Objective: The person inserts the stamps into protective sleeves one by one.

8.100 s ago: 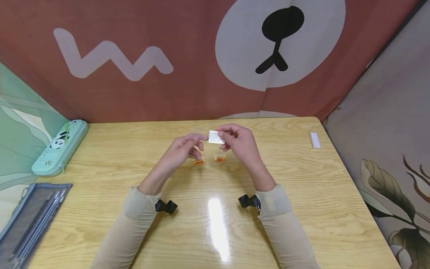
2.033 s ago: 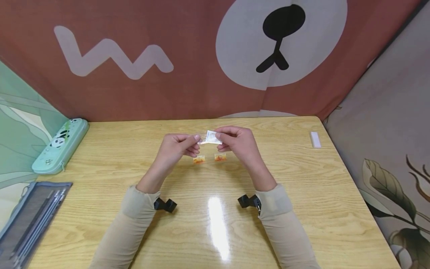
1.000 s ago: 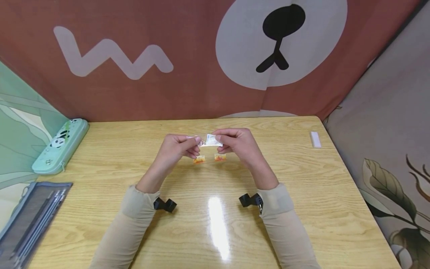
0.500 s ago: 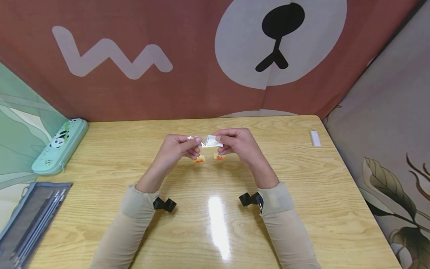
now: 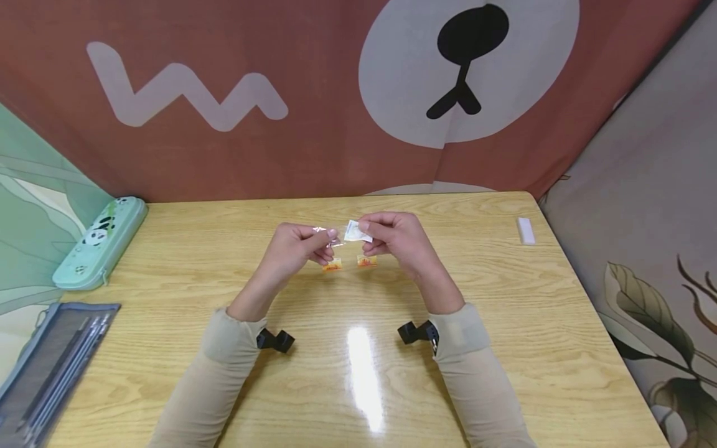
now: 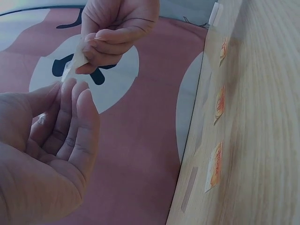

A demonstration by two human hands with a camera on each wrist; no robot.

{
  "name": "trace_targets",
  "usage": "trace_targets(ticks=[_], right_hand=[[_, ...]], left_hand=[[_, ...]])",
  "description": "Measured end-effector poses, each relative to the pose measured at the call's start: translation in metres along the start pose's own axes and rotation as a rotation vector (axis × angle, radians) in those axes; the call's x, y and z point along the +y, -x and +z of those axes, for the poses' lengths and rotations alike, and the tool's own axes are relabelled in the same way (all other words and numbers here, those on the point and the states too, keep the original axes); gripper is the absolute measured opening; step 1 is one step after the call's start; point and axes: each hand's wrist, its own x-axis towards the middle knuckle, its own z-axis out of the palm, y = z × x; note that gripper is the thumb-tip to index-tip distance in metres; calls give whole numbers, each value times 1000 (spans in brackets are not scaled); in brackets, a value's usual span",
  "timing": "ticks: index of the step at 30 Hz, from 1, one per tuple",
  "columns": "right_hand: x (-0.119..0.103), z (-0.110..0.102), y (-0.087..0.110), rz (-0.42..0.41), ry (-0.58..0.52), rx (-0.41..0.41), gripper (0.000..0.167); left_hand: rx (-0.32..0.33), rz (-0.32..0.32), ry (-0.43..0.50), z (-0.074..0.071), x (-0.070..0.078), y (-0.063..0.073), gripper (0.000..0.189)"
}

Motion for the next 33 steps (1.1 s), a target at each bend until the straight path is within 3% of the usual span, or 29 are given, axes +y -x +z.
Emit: trace_targets(ticks=[10,18,27,33], right_hand=[[-2,0,1,-2,115,-12,20],[-2,0,2,-30,96,-29,15],[0,3,2,-57,117,-2,21],[0,5,1,-84,119,14,20]], left_hand=[[26,10,40,0,1,0,30],[4,12,80,0,0,0,26],[-30,41,108,0,1,1,21],[-29,25,119,0,2,1,20]])
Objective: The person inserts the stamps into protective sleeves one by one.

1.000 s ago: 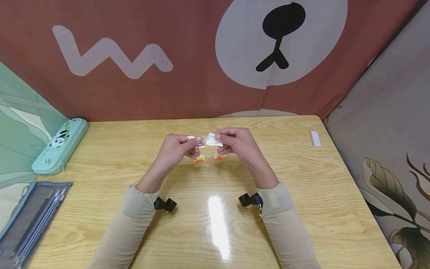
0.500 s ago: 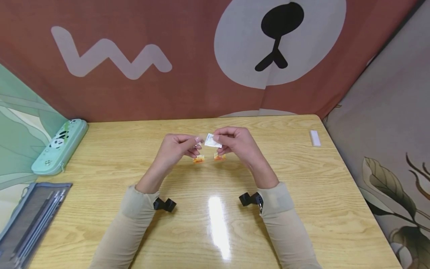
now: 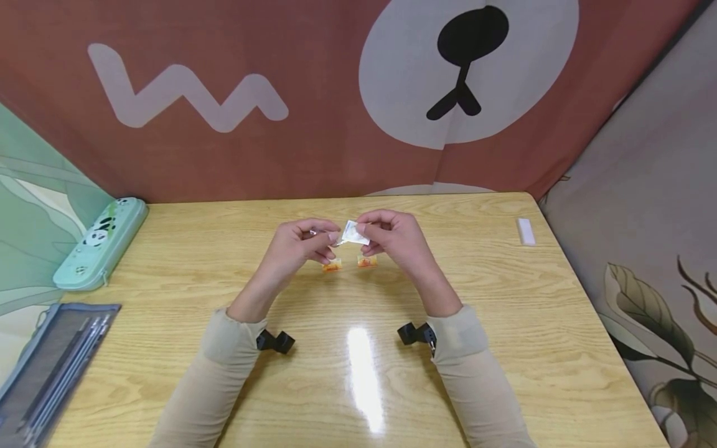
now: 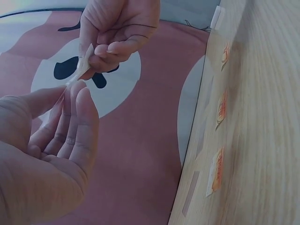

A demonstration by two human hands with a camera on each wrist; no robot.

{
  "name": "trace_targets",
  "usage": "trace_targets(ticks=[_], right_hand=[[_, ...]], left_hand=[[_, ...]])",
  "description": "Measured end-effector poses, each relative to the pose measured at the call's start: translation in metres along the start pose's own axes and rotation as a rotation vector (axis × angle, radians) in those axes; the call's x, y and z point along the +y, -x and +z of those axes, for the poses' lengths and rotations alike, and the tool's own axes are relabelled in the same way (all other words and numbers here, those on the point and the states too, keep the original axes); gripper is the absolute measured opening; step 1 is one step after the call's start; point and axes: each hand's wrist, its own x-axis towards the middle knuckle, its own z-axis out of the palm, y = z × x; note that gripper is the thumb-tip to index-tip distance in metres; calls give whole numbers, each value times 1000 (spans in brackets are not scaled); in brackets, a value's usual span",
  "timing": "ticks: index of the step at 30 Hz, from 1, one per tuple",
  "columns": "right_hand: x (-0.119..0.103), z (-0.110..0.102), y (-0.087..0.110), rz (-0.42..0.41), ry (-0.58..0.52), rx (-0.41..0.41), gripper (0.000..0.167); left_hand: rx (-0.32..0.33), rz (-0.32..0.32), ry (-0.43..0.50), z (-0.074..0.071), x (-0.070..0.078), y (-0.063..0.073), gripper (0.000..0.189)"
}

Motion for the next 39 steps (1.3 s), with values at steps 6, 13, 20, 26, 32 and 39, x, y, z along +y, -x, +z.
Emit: trace_targets(ticks=[6,13,20,26,32,39], right_hand=[[-1,2,0,-32,-1,22,18],[0,2,0,-35,81,2,21],[-1,3,0,-3,70,-15,20],[-2,3,0,-20,27,2,17],[0,3,0,-33,-24,15,13],[-1,5,0,-56,-21,48,14]], left_hand=[[5,-25,-5,0,-1,0,21],[8,-28,-22,1,-2,0,21],[16,-30,-55,2,-2,0,21],[26,-44,-63,2,-1,-1,22],[13,-56,-74,2,-1,-1,21],[-10,-58,-92,1,-1,0,21]])
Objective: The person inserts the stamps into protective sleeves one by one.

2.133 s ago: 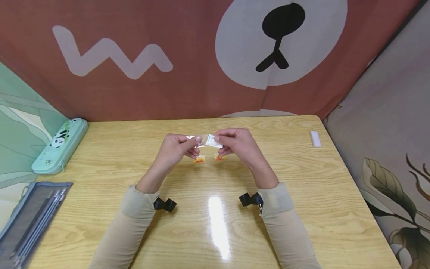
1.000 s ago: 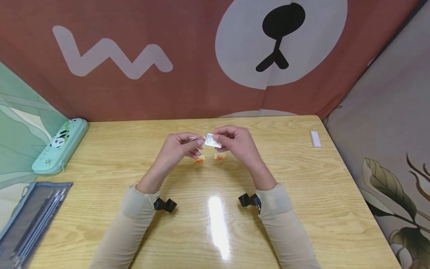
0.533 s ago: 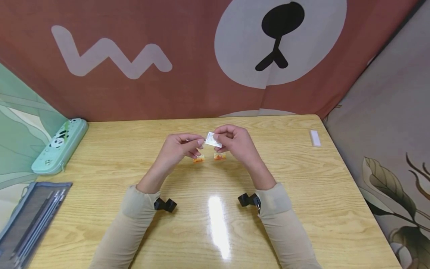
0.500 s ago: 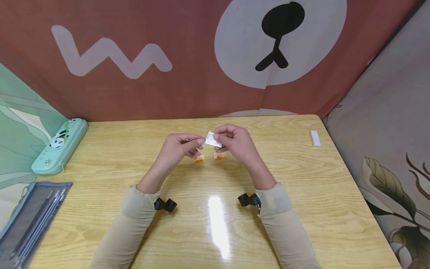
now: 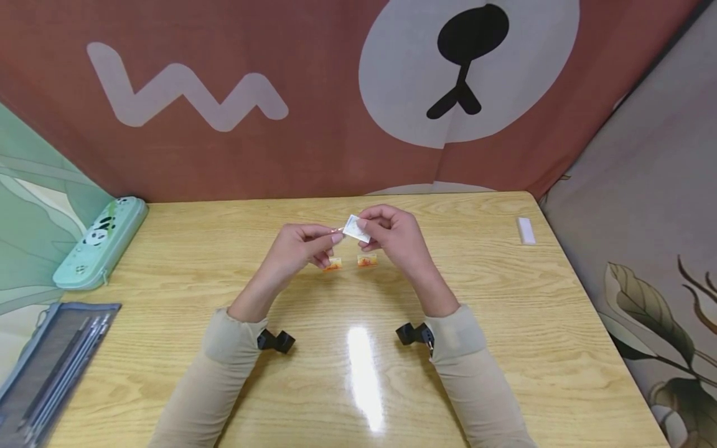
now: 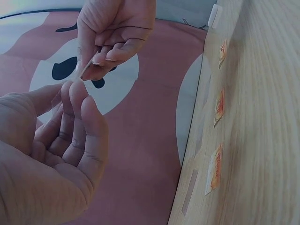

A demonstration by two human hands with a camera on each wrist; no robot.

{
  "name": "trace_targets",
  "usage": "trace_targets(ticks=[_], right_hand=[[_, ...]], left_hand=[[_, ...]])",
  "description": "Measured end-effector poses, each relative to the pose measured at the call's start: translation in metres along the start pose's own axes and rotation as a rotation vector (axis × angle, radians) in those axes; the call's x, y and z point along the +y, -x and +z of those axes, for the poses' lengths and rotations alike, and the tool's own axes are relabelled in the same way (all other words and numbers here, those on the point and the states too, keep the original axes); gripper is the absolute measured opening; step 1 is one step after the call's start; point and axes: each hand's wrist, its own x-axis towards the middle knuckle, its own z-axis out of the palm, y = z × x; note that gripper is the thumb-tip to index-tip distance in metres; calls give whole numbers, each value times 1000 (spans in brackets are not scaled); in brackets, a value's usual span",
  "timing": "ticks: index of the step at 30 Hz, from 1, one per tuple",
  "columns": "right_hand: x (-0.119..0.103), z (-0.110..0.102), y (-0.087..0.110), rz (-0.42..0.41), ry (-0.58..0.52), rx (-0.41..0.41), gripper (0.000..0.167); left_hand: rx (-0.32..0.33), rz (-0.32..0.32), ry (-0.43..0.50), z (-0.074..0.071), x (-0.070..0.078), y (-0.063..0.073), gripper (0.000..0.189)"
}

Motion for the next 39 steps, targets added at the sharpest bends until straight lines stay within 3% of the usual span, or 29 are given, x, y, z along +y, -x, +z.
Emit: trace_targets(ticks=[7,21,31,39], right_hand=[[0,3,-1,-9,5,28,16],[0,-1,0,-19,7,-2,12],[0,-3,0,-34,81,-17,18],[1,-2,-1,1,100,-28,20]], left_hand=[[-13,17,-43,0,0,1,22],[-19,-2,-48,-1,0,0,21],[-21,68,55,-1,1,1,30],[9,67,11,0,1,0,22]])
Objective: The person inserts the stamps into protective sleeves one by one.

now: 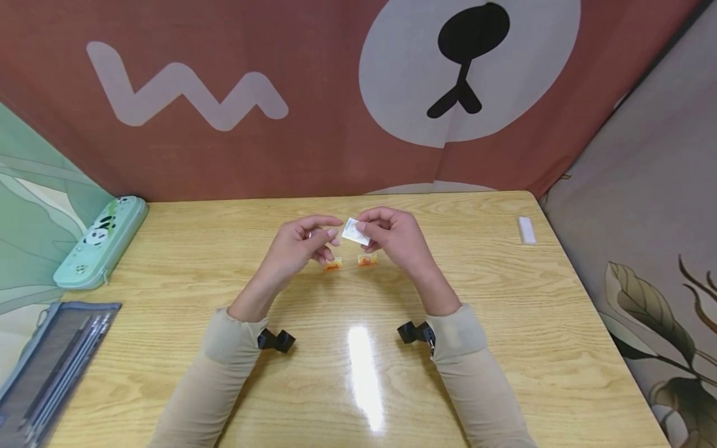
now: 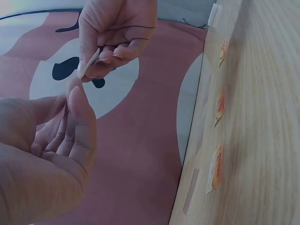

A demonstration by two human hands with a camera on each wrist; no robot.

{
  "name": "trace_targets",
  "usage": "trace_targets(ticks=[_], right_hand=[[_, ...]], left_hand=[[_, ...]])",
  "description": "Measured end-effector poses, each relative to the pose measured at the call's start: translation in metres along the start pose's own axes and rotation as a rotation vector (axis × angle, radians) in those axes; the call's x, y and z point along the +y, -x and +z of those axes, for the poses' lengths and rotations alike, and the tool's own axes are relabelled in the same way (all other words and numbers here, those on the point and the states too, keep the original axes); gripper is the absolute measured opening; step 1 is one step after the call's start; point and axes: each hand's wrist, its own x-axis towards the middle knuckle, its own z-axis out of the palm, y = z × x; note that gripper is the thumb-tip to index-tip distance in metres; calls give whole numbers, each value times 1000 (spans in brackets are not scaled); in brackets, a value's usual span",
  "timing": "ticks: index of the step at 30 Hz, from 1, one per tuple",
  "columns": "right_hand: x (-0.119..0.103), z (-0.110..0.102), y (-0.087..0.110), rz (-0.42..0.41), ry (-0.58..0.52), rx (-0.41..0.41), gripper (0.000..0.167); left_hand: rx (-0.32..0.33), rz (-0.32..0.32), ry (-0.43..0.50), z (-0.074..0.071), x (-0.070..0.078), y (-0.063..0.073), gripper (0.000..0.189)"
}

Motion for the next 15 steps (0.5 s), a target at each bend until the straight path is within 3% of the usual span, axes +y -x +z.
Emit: trace_targets(ticks=[9,15], right_hand=[[1,2,-1,54,-60,-1,19],[1,2,-1,69,-66,-2,21]], left_hand=[[37,30,13,1,-1,-1,24],[-2,38,-19,0,0,-1,30]])
